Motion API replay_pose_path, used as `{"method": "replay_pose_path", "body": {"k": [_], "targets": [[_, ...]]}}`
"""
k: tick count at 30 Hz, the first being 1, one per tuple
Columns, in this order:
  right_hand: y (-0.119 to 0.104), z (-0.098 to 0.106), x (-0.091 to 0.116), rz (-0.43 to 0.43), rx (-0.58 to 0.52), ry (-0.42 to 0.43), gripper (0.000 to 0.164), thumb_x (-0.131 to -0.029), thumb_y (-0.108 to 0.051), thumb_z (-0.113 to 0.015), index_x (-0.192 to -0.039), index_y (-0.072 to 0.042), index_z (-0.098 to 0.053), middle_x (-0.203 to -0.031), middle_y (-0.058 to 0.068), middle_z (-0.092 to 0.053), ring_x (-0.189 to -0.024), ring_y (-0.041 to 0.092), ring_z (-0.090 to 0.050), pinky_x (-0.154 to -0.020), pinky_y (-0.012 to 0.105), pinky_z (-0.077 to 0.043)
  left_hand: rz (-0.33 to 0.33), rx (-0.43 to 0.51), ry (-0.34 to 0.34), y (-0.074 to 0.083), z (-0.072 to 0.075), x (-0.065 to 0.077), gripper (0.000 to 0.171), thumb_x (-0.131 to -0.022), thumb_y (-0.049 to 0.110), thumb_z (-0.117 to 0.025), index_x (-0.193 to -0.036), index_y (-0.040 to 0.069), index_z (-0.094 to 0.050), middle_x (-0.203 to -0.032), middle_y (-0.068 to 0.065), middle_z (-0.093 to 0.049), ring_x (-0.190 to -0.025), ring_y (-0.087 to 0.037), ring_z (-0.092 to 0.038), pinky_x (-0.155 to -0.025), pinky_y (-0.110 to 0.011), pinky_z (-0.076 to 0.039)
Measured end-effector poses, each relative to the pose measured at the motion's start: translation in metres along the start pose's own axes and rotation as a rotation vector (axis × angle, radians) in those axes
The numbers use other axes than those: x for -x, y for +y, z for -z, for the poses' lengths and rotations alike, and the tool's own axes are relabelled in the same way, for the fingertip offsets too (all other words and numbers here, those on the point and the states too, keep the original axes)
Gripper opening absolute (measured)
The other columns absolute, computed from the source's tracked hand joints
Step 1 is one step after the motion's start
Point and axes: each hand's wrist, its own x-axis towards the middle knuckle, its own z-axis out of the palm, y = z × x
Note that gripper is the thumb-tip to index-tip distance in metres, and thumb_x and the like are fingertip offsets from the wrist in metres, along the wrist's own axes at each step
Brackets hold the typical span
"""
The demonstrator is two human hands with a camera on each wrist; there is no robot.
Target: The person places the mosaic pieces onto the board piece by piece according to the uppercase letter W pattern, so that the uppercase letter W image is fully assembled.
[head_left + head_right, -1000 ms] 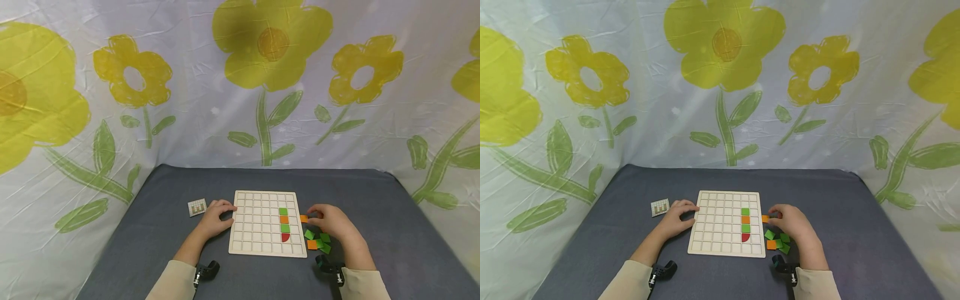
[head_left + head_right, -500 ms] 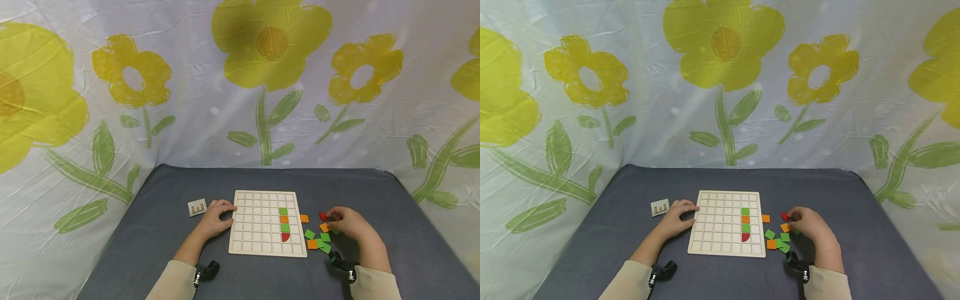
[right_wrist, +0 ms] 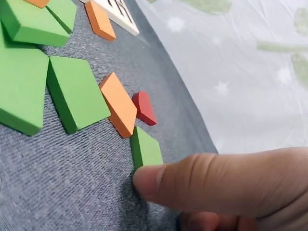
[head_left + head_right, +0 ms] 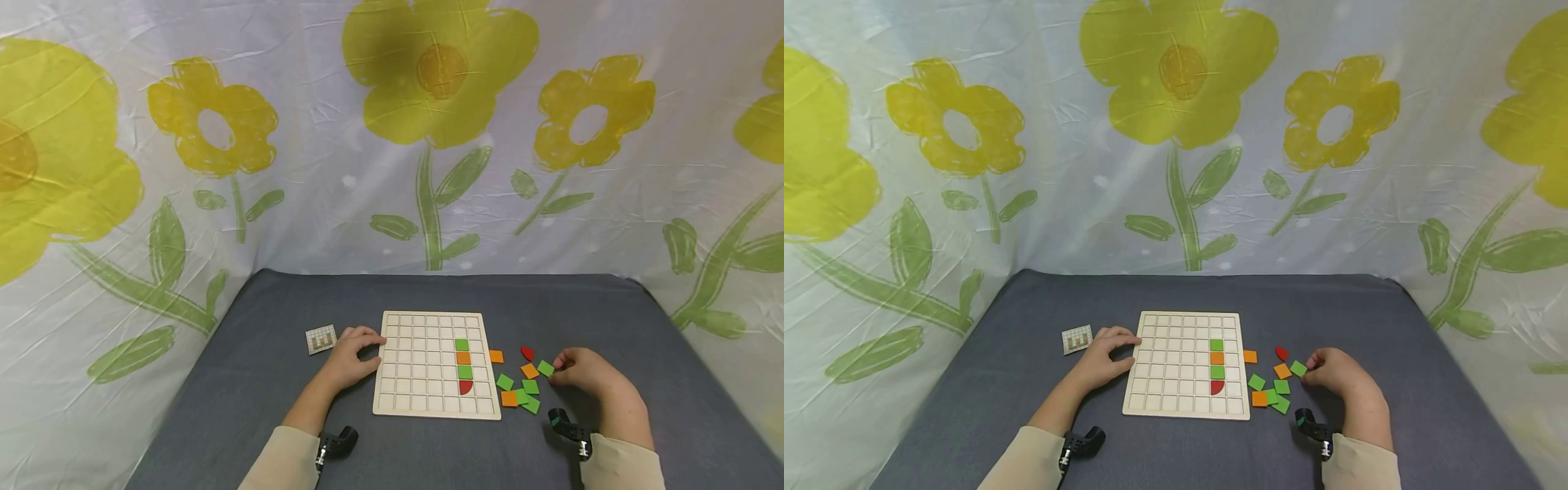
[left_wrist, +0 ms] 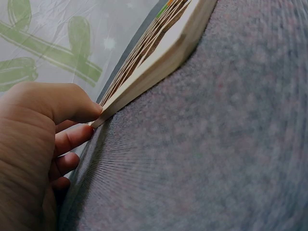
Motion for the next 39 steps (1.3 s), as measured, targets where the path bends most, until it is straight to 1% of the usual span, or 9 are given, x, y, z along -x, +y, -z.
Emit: {"method": "replay_pose_path", "body": {"k": [3,6,12,16,21,27,33,38,39], "targets": [[0.001,-0.002,-0.002,0.032,0.016,0.036,0.022,-0.081,-0.015,-0.077,-0.092,-0.002,-0.063,-0.083,0.005,-0.059,-0.077,0.021,-0.052,-0.068,0.037,-0.042,0.007,0.003,-0.005,0.0,0.0,0.0,0.033,-0.089,0.013,-0.076,-0.122,0.014,-0.076,-0.122,-0.002,-0.064,-0.118,-0.028,-0.051,-0.099,-0.054,-0.044],[0.004,-0.004,-0.003,0.037,0.026,0.07,0.023,-0.08,-0.014,-0.076,-0.093,-0.003,-0.061,-0.08,0.004,-0.057,-0.072,0.021,-0.05,-0.065,0.037,-0.04,0.011,0.0,-0.009,0.0,0.0,0.0,0.033,-0.089,0.013,-0.076,-0.122,0.013,-0.076,-0.122,-0.002,-0.064,-0.119,-0.028,-0.051,-0.1,-0.054,-0.044],[0.005,-0.007,-0.005,-0.005,0.04,0.092,0.026,-0.079,-0.017,-0.076,-0.096,-0.005,-0.059,-0.077,0.005,-0.054,-0.069,0.022,-0.049,-0.062,0.037,-0.037,0.005,0.003,-0.002,0.0,0.0,0.0,0.033,-0.088,0.012,-0.076,-0.121,0.013,-0.076,-0.121,-0.002,-0.065,-0.119,-0.029,-0.051,-0.099,-0.054,-0.044],[-0.002,-0.003,-0.003,-0.019,0.058,0.103,0.029,-0.079,-0.017,-0.075,-0.1,-0.004,-0.06,-0.08,0.006,-0.056,-0.07,0.024,-0.05,-0.061,0.037,-0.038,0.005,0.01,-0.005,0.0,0.0,0.0,0.033,-0.088,0.013,-0.075,-0.122,0.014,-0.076,-0.122,-0.002,-0.065,-0.119,-0.029,-0.051,-0.1,-0.054,-0.044],[-0.02,0.0,0.0,-0.009,0.06,0.085,0.034,-0.081,-0.018,-0.073,-0.108,-0.003,-0.059,-0.081,0.008,-0.055,-0.068,0.024,-0.049,-0.059,0.038,-0.039,0.006,0.004,-0.002,0.001,0.001,-0.001,0.033,-0.088,0.012,-0.075,-0.121,0.013,-0.076,-0.122,-0.003,-0.065,-0.118,-0.03,-0.052,-0.099,-0.054,-0.044],[-0.046,-0.004,0.004,0.076,0.062,0.068,0.032,-0.082,-0.015,-0.072,-0.11,-0.005,-0.059,-0.078,0.006,-0.045,-0.061,0.021,-0.041,-0.056,0.037,-0.033,0.005,-0.001,-0.006,0.001,0.001,-0.001,0.033,-0.088,0.013,-0.075,-0.121,0.013,-0.076,-0.122,-0.004,-0.064,-0.118,-0.03,-0.051,-0.1,-0.054,-0.043],[-0.075,-0.014,0.008,0.141,0.066,0.055,0.032,-0.08,-0.01,-0.071,-0.11,-0.006,-0.06,-0.075,0.004,-0.048,-0.061,0.019,-0.043,-0.057,0.036,-0.035,0.007,0.008,-0.004,0.0,0.0,0.0,0.033,-0.089,0.013,-0.075,-0.121,0.014,-0.076,-0.122,-0.003,-0.064,-0.118,-0.029,-0.051,-0.099,-0.055,-0.043],[-0.096,-0.027,0.01,0.194,0.101,0.039,0.026,-0.082,-0.01,-0.073,-0.106,-0.009,-0.063,-0.066,0.002,-0.041,-0.054,0.017,-0.035,-0.054,0.035,-0.031,0.007,0.002,-0.004,-0.001,-0.001,0.0,0.033,-0.089,0.014,-0.076,-0.122,0.014,-0.076,-0.122,-0.003,-0.064,-0.118,-0.029,-0.051,-0.099,-0.055,-0.044],[-0.1,-0.029,0.01,0.203,0.109,0.034,0.026,-0.083,-0.01,-0.074,-0.106,-0.01,-0.063,-0.066,0.003,-0.042,-0.053,0.017,-0.036,-0.054,0.035,-0.031,0.008,0.002,-0.007,-0.001,-0.001,0.0,0.033,-0.089,0.014,-0.076,-0.122,0.014,-0.076,-0.123,-0.003,-0.064,-0.118,-0.029,-0.051,-0.099,-0.055,-0.044]]}}
